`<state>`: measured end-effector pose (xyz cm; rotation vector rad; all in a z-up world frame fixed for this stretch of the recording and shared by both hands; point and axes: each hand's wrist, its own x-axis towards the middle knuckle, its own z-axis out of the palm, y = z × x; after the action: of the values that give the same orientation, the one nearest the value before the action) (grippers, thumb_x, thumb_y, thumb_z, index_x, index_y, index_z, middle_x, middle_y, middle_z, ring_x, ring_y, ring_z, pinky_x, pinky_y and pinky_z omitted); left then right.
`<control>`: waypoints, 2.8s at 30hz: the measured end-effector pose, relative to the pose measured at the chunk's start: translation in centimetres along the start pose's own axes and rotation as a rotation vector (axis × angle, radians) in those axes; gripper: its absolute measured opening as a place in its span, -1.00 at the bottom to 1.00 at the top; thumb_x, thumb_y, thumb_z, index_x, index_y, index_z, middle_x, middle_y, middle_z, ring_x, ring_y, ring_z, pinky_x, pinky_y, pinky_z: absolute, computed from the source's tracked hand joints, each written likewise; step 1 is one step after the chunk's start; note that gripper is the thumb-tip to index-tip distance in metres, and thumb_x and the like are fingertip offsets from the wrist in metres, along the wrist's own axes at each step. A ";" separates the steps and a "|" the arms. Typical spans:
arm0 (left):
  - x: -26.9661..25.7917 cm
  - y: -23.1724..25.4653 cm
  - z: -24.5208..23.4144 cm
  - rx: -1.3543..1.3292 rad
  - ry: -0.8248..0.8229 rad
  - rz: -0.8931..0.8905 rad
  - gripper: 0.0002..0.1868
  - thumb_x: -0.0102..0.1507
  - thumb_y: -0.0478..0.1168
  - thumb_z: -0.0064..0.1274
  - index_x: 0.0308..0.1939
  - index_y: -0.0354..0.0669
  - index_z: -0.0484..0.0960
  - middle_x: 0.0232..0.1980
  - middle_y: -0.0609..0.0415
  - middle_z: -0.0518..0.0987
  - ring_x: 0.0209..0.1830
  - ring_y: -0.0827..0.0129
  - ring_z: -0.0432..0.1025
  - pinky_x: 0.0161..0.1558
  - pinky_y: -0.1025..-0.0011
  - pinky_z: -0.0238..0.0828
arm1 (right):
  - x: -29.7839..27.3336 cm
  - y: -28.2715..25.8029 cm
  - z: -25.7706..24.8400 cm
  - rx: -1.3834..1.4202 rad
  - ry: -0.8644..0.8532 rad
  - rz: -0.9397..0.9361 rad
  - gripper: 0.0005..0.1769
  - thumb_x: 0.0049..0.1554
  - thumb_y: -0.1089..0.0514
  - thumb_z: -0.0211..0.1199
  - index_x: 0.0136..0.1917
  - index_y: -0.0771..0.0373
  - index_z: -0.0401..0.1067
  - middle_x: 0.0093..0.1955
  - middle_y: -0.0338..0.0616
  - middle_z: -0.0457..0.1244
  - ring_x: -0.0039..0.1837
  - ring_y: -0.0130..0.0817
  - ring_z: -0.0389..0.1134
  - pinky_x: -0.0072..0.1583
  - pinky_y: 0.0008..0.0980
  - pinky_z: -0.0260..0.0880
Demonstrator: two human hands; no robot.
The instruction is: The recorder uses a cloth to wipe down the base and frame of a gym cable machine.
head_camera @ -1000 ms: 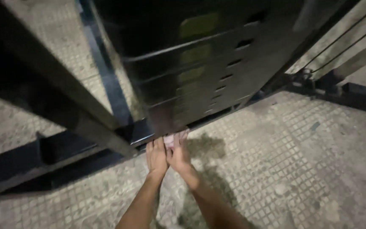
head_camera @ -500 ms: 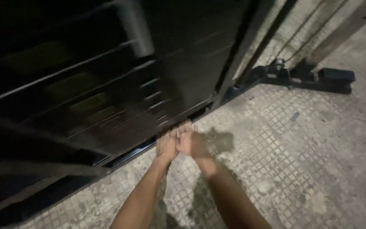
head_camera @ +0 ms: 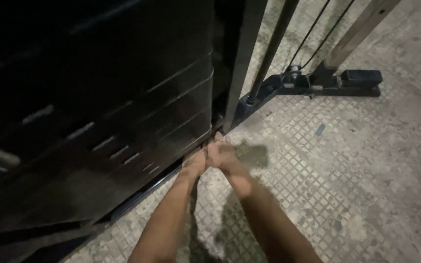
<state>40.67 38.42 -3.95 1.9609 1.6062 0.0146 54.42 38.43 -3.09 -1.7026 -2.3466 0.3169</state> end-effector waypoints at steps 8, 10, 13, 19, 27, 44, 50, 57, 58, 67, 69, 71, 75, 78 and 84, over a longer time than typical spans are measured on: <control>-6.2 -4.3 -2.0 -0.110 -0.019 -0.084 -0.30 0.31 0.20 -0.17 0.53 0.28 0.16 0.61 -0.07 0.12 0.56 -0.10 0.06 0.47 0.06 0.07 | -1.9 -5.3 3.1 -0.101 0.293 -0.104 -0.58 0.01 -0.04 0.19 -0.11 0.37 0.57 0.02 0.38 0.33 0.19 0.30 0.33 0.27 0.24 0.28; -8.3 -10.4 0.7 -0.100 -0.036 -0.135 -0.27 0.27 0.15 -0.09 0.51 0.23 0.16 0.55 -0.11 0.19 0.51 -0.08 0.13 0.42 0.08 0.13 | -2.5 -10.0 4.4 -0.106 0.103 -0.105 -0.67 0.15 0.00 0.14 -0.25 0.24 0.56 -0.17 0.20 0.36 0.08 0.21 0.37 0.34 0.21 0.32; -13.8 -17.6 2.3 0.032 0.055 -0.010 -0.34 0.21 0.02 0.11 0.40 0.13 0.38 0.39 -0.06 0.51 0.36 0.01 0.42 0.30 0.15 0.36 | -4.0 -18.7 4.2 0.089 -0.083 0.013 -0.63 -0.31 -0.02 0.29 -0.25 0.20 0.63 -0.24 0.17 0.38 -0.06 0.22 0.44 0.12 0.16 0.40; -30.8 -21.2 -1.9 0.079 0.281 -0.191 -0.14 0.01 -0.13 0.21 0.44 0.00 0.38 0.33 -0.12 0.47 0.30 -0.06 0.32 0.24 0.01 0.21 | -11.5 -34.0 1.4 -0.013 -0.274 -0.328 -0.38 -0.10 -0.07 0.22 0.16 0.33 0.49 0.15 0.19 0.35 0.31 0.13 0.29 0.45 0.22 0.07; -34.2 -14.0 -0.9 -0.249 0.883 -0.033 -0.53 0.20 -0.28 0.10 0.20 -0.25 0.54 0.16 -0.18 0.57 0.17 -0.10 0.46 0.21 0.12 0.40 | -16.0 -32.1 -6.5 0.359 -0.510 0.031 -0.28 0.20 -0.23 -0.04 0.35 0.33 0.45 0.35 0.33 0.35 0.40 0.17 0.39 0.47 -0.06 0.32; -34.1 -1.1 -10.1 0.098 1.114 0.303 -0.60 0.22 -0.31 0.12 0.15 -0.12 0.54 0.18 -0.08 0.51 0.23 0.03 0.38 0.25 0.16 0.29 | -14.2 -24.5 -10.7 0.375 0.461 -0.274 -0.47 0.16 0.17 0.13 0.32 0.53 0.25 0.30 0.46 0.19 0.39 0.33 0.20 0.45 0.10 0.17; -26.5 -3.3 -8.6 0.339 0.681 0.161 -0.53 0.23 -0.27 -0.03 0.23 -0.28 0.51 0.11 -0.19 0.58 0.12 -0.02 0.49 0.16 0.08 0.41 | -11.0 -21.2 -11.1 0.168 0.217 -0.311 -0.75 0.05 0.21 0.14 -0.02 0.36 0.47 0.00 0.14 0.30 0.21 0.13 0.30 0.46 0.16 0.13; -21.2 -3.1 -11.3 0.073 0.705 0.273 -0.61 0.11 -0.18 0.09 0.00 -0.22 0.63 -0.01 -0.33 0.60 0.01 -0.25 0.48 0.07 -0.08 0.38 | -11.9 -19.6 -12.8 0.301 0.245 -0.342 -0.69 -0.02 0.26 0.11 0.03 0.34 0.41 0.03 0.14 0.28 0.24 0.17 0.25 0.46 0.08 0.13; -22.0 -3.6 -10.1 0.076 0.711 0.275 -0.61 0.11 -0.18 0.09 0.00 -0.22 0.63 -0.01 -0.33 0.60 0.01 -0.25 0.48 0.07 -0.08 0.38 | -12.3 -19.8 -12.6 0.299 0.251 -0.345 -0.69 -0.02 0.26 0.11 0.03 0.34 0.41 0.03 0.14 0.28 0.24 0.17 0.25 0.46 0.08 0.13; -20.4 -2.4 -10.5 0.223 0.441 0.122 -0.62 0.15 -0.10 0.13 -0.02 -0.20 0.64 0.03 -0.34 0.60 0.01 -0.22 0.48 0.10 -0.08 0.35 | -10.9 -18.1 -13.3 0.157 0.332 -0.458 -0.33 -0.21 0.19 0.20 0.18 0.55 0.38 0.16 0.31 0.27 0.30 0.21 0.23 0.42 0.15 0.05; -21.2 -3.6 -10.0 0.260 0.530 0.069 -0.64 0.17 -0.17 0.06 0.02 -0.20 0.63 0.04 -0.31 0.62 0.05 -0.15 0.51 0.13 -0.03 0.39 | -9.9 -17.6 -12.0 0.128 0.149 -0.433 -0.55 0.16 0.18 0.20 0.29 0.39 0.39 0.21 0.22 0.26 0.36 0.15 0.22 0.55 0.11 0.07; -22.5 -4.4 -10.7 0.406 0.677 0.136 -0.61 0.10 -0.15 0.06 -0.03 -0.19 0.63 0.01 -0.30 0.63 0.05 -0.15 0.53 0.13 -0.04 0.43 | -9.9 -19.6 -15.6 0.115 0.211 -0.482 -0.41 -0.04 0.16 0.22 0.26 0.43 0.39 0.21 0.26 0.25 0.37 0.19 0.19 0.50 0.15 0.03; -22.9 -7.4 -7.6 0.345 0.464 0.132 -0.66 0.30 -0.24 -0.03 0.13 -0.23 0.59 -0.10 -0.25 0.67 -0.14 -0.08 0.60 -0.07 0.00 0.54 | -10.2 -21.5 -13.3 0.021 0.170 -0.431 -0.22 -0.25 0.05 0.31 0.20 0.52 0.35 0.14 0.38 0.23 0.27 0.32 0.15 0.36 0.24 0.00; -22.4 -7.7 -8.1 0.211 0.346 0.147 -0.83 0.29 -0.19 -0.02 -0.12 -0.05 0.66 -0.10 -0.11 0.69 -0.14 -0.04 0.61 -0.16 0.06 0.56 | -11.9 -21.8 -13.9 0.027 -0.023 -0.336 -0.51 0.08 0.11 0.17 0.27 0.29 0.37 0.19 0.08 0.30 0.36 0.06 0.26 0.53 0.21 0.08; -27.4 -0.1 -13.1 0.075 0.519 0.145 -0.72 0.17 -0.28 0.05 -0.04 -0.17 0.63 -0.24 -0.22 0.64 -0.29 -0.16 0.55 -0.29 -0.06 0.49 | -15.1 -15.7 -14.1 -0.100 -0.105 -0.299 -0.15 -0.05 0.19 0.19 0.55 0.24 0.28 0.52 0.40 0.06 0.14 0.13 0.33 0.21 0.01 0.34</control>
<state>28.34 19.52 16.44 2.2523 1.7872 0.5706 49.09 19.84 14.32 -1.3749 -2.6884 0.2432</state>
